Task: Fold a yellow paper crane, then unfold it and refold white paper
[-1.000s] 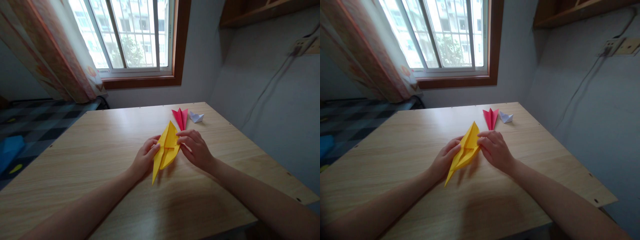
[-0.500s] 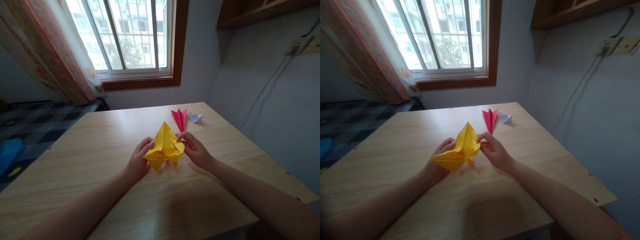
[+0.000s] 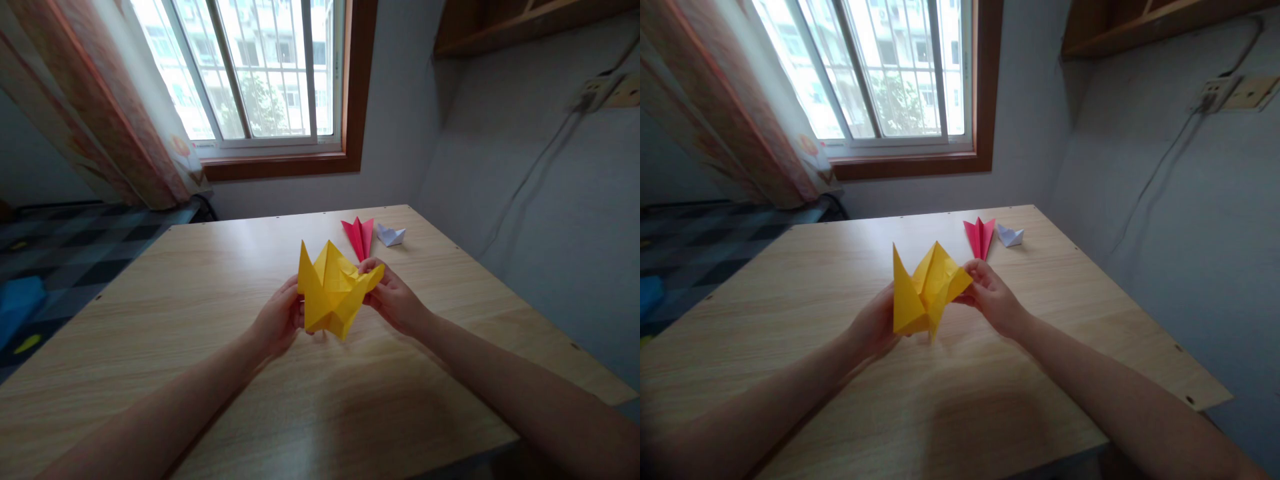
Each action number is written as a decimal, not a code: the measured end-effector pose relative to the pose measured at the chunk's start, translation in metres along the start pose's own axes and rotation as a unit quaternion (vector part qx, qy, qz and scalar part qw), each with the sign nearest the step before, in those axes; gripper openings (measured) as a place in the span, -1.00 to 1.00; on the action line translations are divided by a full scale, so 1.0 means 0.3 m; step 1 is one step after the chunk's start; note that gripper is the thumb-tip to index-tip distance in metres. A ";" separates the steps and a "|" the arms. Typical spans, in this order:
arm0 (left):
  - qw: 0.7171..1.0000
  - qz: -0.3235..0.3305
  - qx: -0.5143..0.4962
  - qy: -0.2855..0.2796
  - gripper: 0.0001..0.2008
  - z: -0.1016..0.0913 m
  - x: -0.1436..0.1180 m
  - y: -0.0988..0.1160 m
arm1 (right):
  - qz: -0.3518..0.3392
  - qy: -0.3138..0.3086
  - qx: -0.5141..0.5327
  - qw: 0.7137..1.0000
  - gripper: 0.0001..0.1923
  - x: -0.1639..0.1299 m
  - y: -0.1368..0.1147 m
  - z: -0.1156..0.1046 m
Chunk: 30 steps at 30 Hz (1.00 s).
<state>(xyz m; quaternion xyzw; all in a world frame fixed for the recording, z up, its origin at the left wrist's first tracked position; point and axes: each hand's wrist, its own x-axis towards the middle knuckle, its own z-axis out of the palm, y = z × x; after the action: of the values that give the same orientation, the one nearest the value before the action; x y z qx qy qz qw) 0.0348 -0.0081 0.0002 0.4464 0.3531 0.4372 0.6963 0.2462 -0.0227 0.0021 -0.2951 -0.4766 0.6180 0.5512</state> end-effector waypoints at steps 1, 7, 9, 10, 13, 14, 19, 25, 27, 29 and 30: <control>1.000 -0.006 -0.010 0.000 -0.71 0.000 0.001 -0.001 | 0.006 0.003 0.006 1.000 -0.64 0.000 -0.001 0.001; 0.997 -0.023 -0.065 0.039 -0.70 -0.002 0.008 0.011 | -0.003 0.055 -0.006 0.998 -0.63 0.006 0.003 -0.002; 0.995 0.030 -0.056 0.076 -0.64 0.000 0.004 0.017 | -0.010 0.090 -0.013 0.996 -0.63 0.011 0.010 -0.009; 0.993 0.072 -0.028 0.092 -0.62 0.001 0.000 0.018 | -0.010 0.111 -0.013 0.994 -0.64 0.014 0.014 -0.013; 0.956 0.217 0.167 0.106 -0.66 0.005 -0.024 0.014 | 0.000 0.164 0.008 0.986 -0.69 0.022 0.019 -0.021; 0.927 0.263 0.249 0.096 -0.68 0.006 -0.033 0.011 | 0.007 0.173 0.018 0.985 -0.69 0.023 0.019 -0.022; 0.800 0.345 0.489 0.041 -0.70 0.017 -0.066 -0.003 | 0.032 0.172 0.054 0.983 -0.65 0.016 0.017 -0.001; 0.833 0.330 0.443 0.023 -0.92 0.009 -0.050 -0.013 | 0.062 0.114 0.083 0.988 -0.62 0.008 0.036 0.018; 0.871 0.301 0.385 0.043 -0.87 0.007 -0.048 -0.015 | 0.060 0.086 0.085 0.991 -0.65 0.011 0.041 0.012; 0.904 0.262 0.334 0.055 -0.80 0.008 -0.049 -0.016 | 0.057 0.076 0.087 0.992 -0.66 0.015 0.041 0.005; 0.916 0.244 0.313 0.055 -0.77 0.010 -0.050 -0.016 | 0.058 0.081 0.089 0.991 -0.65 0.016 0.040 0.001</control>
<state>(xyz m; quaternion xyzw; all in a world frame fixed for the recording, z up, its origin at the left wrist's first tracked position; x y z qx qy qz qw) 0.0333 -0.0240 -0.0018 0.6887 0.3897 0.4847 0.3726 0.2401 -0.0173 -0.0080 -0.3207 -0.3560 0.6628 0.5754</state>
